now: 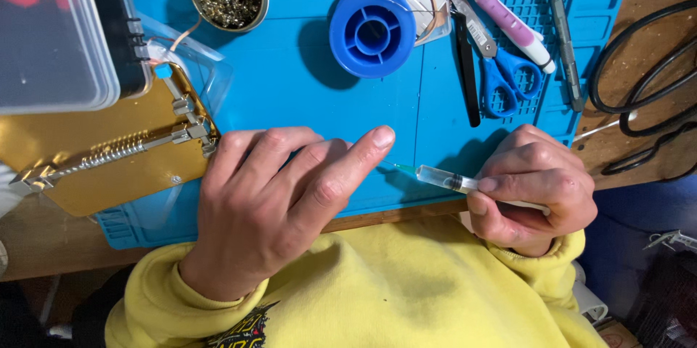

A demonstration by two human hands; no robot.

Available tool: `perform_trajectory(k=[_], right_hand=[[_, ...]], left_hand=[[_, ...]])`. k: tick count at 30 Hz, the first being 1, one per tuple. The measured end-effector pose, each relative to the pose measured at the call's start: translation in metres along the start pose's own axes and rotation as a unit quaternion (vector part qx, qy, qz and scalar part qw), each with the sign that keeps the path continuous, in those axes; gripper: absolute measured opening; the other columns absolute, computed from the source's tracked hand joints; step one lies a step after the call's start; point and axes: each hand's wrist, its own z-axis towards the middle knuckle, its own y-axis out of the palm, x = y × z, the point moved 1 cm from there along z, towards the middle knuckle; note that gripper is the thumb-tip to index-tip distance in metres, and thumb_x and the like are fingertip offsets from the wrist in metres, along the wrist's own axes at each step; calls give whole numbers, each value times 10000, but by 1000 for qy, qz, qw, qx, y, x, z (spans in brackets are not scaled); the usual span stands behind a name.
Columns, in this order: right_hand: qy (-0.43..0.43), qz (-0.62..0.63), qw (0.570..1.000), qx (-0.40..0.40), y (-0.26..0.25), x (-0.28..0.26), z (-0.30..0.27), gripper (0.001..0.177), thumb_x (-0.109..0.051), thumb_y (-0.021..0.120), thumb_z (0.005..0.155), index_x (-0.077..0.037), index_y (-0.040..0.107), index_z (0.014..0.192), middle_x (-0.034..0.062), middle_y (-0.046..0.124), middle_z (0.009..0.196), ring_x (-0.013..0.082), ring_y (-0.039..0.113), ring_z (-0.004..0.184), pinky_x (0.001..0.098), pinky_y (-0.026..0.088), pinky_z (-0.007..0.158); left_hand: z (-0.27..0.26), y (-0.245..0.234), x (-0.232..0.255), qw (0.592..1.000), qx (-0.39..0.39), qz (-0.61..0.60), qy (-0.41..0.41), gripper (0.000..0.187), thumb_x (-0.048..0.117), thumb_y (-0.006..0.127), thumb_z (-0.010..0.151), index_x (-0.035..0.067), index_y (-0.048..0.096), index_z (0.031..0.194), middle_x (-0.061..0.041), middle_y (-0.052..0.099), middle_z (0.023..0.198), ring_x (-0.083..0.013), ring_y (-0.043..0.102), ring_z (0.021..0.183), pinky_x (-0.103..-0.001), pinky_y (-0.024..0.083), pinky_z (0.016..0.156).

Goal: The person uses a soldering iron to apply heat to a small green circuit board held in their left hand. After soldering, they use a syringe to apply a liquid to the board and then scrub the surface with a toothbrush. Finally, the person places the circuit board into a small transparent plastic case.

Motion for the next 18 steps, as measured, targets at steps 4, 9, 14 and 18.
perform_trajectory(k=[4, 9, 14, 18], right_hand=[[-15, 14, 1000, 4, 0, 3, -1, 170, -134, 676, 799, -70, 520, 813, 78, 559, 633, 171, 510, 486, 308, 386, 484], [-19, 9, 1000, 13, 1, 2, -1, 166, -138, 673, 806, -73, 520, 806, 77, 550, 623, 171, 487, 468, 307, 382, 479], [-27, 3, 1000, 10, 1, 3, 0, 171, -137, 674, 804, -69, 517, 810, 74, 543, 619, 170, 484, 460, 307, 369, 481], [-35, 1, 999, 11, 1, 2, 1, 175, -137, 683, 798, -70, 522, 810, 77, 536, 616, 158, 487, 461, 298, 378, 477]], left_hand=[[0, 1, 0, 1000, 1, -1, -3, 335, 59, 746, 1040, 197, 573, 1291, 53, 647, 822, -153, 647, 829, -326, 390, 673], [0, 1, 0, 1000, 0, -2, -3, 340, 51, 750, 1039, 192, 574, 1293, 51, 645, 824, -155, 644, 831, -326, 396, 674], [0, 2, 1, 1000, 3, -1, -2, 327, 68, 751, 1044, 195, 573, 1287, 59, 644, 821, -148, 640, 822, -322, 389, 672], [1, 2, 1, 1000, 6, 3, -2, 311, 80, 731, 1044, 201, 571, 1282, 67, 629, 806, -144, 632, 805, -322, 386, 674]])
